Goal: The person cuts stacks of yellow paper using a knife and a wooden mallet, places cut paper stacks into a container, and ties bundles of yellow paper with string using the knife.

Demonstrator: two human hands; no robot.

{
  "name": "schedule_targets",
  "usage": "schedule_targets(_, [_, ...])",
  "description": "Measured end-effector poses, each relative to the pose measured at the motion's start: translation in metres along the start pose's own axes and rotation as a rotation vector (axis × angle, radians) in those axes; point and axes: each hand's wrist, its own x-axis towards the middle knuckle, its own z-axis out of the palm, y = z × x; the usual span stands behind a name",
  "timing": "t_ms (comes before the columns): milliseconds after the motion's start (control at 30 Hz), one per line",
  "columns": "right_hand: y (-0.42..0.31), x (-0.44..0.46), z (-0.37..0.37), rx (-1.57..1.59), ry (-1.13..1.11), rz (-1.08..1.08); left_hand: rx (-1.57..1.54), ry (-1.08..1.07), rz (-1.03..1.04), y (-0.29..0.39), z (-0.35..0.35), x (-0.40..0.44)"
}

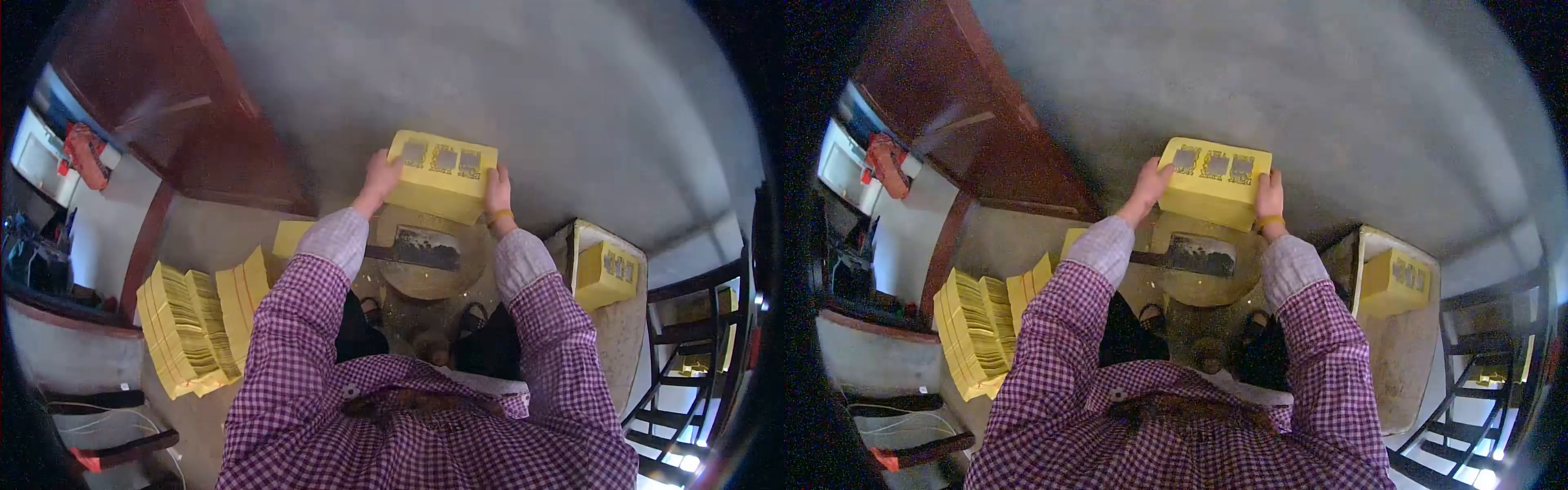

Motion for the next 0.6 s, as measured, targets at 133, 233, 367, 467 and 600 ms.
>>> schedule_targets(133, [0.024,0.005,0.004,0.166,0.008,0.050,-0.047,-0.153,-0.077,-0.020,-0.014,0.013])
schedule_targets(233, [0.033,0.004,-0.007,0.669,-0.200,0.390,-0.822,-0.239,-0.300,-0.014,-0.027,0.000])
schedule_targets(367, [-0.024,-0.029,-0.009,0.645,-0.150,0.648,-0.710,-0.315,-0.268,-0.013,-0.017,-0.001])
schedule_targets(467, [0.007,-0.026,0.002,0.517,-0.089,0.412,-0.675,-0.379,-0.209,-0.013,-0.017,0.000])
schedule_targets(600, [0.001,-0.021,-0.003,0.744,-0.164,0.533,-0.690,-0.394,-0.364,-0.014,-0.022,0.010])
